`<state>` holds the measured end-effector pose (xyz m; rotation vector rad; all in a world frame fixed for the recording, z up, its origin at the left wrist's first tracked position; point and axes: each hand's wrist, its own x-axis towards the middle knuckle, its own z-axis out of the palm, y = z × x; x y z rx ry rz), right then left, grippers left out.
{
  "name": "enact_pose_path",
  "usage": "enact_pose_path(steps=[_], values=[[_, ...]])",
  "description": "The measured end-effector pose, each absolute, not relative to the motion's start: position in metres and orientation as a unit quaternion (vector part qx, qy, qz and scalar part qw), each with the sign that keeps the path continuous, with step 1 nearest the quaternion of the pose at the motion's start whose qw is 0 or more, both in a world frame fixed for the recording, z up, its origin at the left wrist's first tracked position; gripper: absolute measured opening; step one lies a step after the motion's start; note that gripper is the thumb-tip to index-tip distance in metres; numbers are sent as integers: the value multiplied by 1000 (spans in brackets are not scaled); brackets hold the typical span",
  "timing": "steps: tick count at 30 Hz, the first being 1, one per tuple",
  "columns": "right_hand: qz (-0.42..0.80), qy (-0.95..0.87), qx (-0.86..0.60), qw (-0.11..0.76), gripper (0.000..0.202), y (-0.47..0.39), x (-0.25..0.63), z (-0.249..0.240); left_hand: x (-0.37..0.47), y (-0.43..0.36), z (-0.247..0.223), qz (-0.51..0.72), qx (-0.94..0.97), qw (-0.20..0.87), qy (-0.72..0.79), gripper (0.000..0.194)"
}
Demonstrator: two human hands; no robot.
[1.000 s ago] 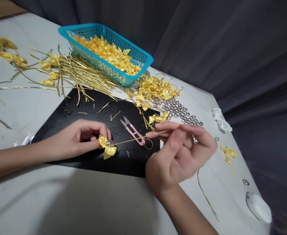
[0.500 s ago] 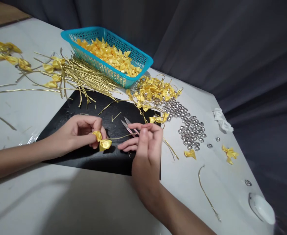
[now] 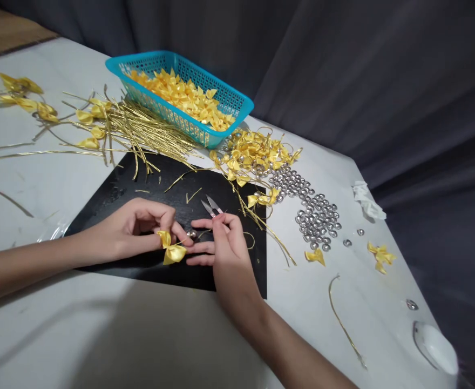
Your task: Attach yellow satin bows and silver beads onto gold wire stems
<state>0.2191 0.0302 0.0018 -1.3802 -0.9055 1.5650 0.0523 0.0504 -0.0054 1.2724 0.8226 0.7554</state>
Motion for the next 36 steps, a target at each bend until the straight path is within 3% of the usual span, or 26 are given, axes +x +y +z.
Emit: enact_pose_path(steps=[6, 16, 25, 30, 36], values=[[599, -382, -499, 496, 16, 33, 222, 5, 53, 50, -1, 316, 576, 658, 368, 17], [604, -395, -497, 483, 14, 32, 225, 8, 58, 49, -4, 305, 542, 639, 453, 15], [519, -489, -426, 557, 9, 40, 231, 48, 59, 45, -9, 325, 630, 517, 479, 18], [562, -521, -393, 509, 9, 35, 215, 68, 59, 44, -6, 345, 613, 534, 469, 14], [574, -547, -394, 465, 14, 25, 199, 79, 60, 45, 1, 392, 496, 635, 445, 3]])
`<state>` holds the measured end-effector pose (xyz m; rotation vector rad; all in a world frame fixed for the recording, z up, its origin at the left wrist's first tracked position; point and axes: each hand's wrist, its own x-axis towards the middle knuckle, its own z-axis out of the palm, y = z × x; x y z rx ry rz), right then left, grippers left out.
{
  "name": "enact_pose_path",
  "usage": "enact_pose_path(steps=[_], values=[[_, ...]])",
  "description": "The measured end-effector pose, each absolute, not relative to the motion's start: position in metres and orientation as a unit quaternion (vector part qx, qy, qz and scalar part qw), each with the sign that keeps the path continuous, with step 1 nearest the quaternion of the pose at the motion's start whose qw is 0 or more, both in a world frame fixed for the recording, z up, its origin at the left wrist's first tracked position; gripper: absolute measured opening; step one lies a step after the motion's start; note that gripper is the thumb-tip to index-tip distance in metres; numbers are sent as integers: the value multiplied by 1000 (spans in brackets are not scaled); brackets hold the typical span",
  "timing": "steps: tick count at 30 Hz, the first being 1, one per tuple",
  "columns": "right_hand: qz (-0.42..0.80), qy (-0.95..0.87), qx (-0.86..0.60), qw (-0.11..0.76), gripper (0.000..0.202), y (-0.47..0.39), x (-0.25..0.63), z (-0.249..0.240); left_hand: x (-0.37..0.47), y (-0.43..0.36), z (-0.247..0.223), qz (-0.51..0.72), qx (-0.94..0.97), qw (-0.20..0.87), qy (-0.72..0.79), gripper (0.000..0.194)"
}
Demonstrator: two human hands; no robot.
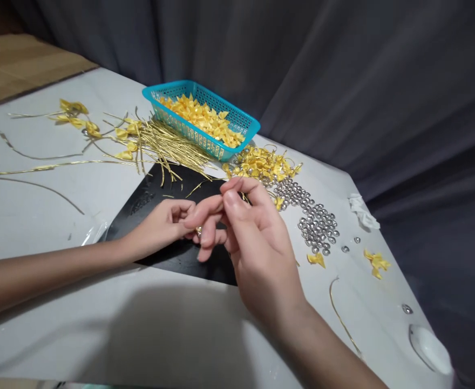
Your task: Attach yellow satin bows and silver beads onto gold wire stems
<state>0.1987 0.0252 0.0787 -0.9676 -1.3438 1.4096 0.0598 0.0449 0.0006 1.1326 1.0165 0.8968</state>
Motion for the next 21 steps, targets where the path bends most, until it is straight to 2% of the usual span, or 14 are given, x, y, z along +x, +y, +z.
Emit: enact_pose_path(steps=[6, 15, 21], values=[[570, -551, -393, 465, 9, 22, 197, 77, 59, 46, 7, 417, 403, 708, 402, 18], [533, -536, -392, 525, 9, 17, 207, 71, 61, 41, 4, 331, 488, 721, 364, 19], [554, -504, -383, 541, 3, 22, 212, 48, 64, 34, 0, 287, 530, 735, 311, 14]])
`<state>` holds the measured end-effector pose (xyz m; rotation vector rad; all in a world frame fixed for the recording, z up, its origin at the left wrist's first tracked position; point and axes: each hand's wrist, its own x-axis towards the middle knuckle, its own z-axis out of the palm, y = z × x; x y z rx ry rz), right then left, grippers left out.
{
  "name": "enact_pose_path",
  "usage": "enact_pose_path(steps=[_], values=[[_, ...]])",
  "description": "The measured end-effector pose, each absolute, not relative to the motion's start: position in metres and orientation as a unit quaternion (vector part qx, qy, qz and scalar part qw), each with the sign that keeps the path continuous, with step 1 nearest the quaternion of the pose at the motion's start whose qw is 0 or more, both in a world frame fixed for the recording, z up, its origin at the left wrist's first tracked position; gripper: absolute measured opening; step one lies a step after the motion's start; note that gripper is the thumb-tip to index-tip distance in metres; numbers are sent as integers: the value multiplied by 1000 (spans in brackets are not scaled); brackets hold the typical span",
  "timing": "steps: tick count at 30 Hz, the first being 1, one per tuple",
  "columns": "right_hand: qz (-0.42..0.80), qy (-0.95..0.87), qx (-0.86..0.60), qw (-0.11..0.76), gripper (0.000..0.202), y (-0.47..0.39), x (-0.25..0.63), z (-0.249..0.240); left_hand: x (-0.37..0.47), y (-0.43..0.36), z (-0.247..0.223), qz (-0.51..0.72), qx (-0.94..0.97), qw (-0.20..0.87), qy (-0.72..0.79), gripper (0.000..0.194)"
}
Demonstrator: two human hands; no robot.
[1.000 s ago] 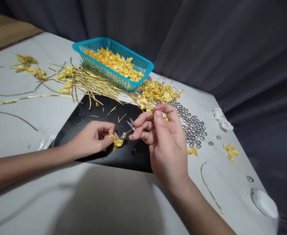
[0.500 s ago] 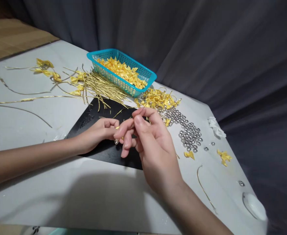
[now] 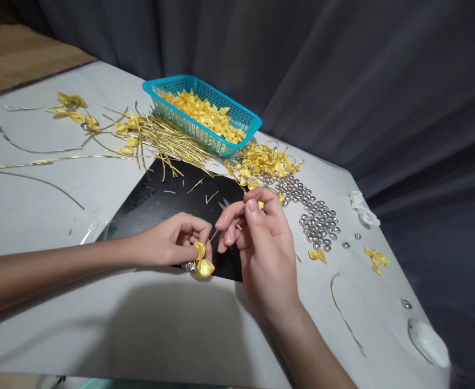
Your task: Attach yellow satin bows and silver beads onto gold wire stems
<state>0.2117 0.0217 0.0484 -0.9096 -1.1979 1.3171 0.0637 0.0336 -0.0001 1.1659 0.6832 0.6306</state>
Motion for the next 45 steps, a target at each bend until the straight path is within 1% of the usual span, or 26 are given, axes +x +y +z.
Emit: enact_pose_path(steps=[5, 9, 11, 15, 19, 23, 26, 27, 30, 35, 38, 41, 45], values=[[585, -471, -383, 538, 6, 31, 218, 31, 63, 34, -1, 283, 555, 726, 292, 13], [589, -457, -392, 539, 8, 33, 222, 24, 63, 36, 2, 299, 538, 725, 309, 14], [590, -454, -396, 537, 9, 34, 222, 22, 64, 36, 3, 300, 545, 717, 313, 12], [577, -453, -410, 542, 13, 36, 224, 22, 64, 34, 2, 294, 524, 732, 323, 6], [562, -458, -421, 545, 16, 39, 227, 25, 61, 33, -2, 311, 490, 758, 298, 12], [541, -473, -407, 564, 11, 38, 231, 32, 60, 35, -5, 321, 497, 762, 264, 11], [513, -483, -402, 585, 4, 36, 235, 40, 63, 39, -4, 343, 478, 740, 327, 6], [503, -486, -400, 593, 2, 35, 236, 43, 65, 40, -4, 349, 472, 731, 348, 7], [475, -498, -393, 610, 7, 33, 238, 50, 67, 42, -3, 353, 473, 712, 380, 14], [412, -527, -395, 630, 14, 28, 239, 54, 65, 43, -5, 326, 517, 684, 399, 18], [365, -532, -411, 644, 15, 26, 239, 56, 64, 45, -5, 320, 500, 698, 401, 18], [332, -539, -425, 647, 15, 22, 238, 59, 65, 47, -6, 333, 467, 721, 390, 12], [246, -555, -470, 640, 5, 14, 238, 62, 65, 48, -5, 339, 454, 734, 375, 11]])
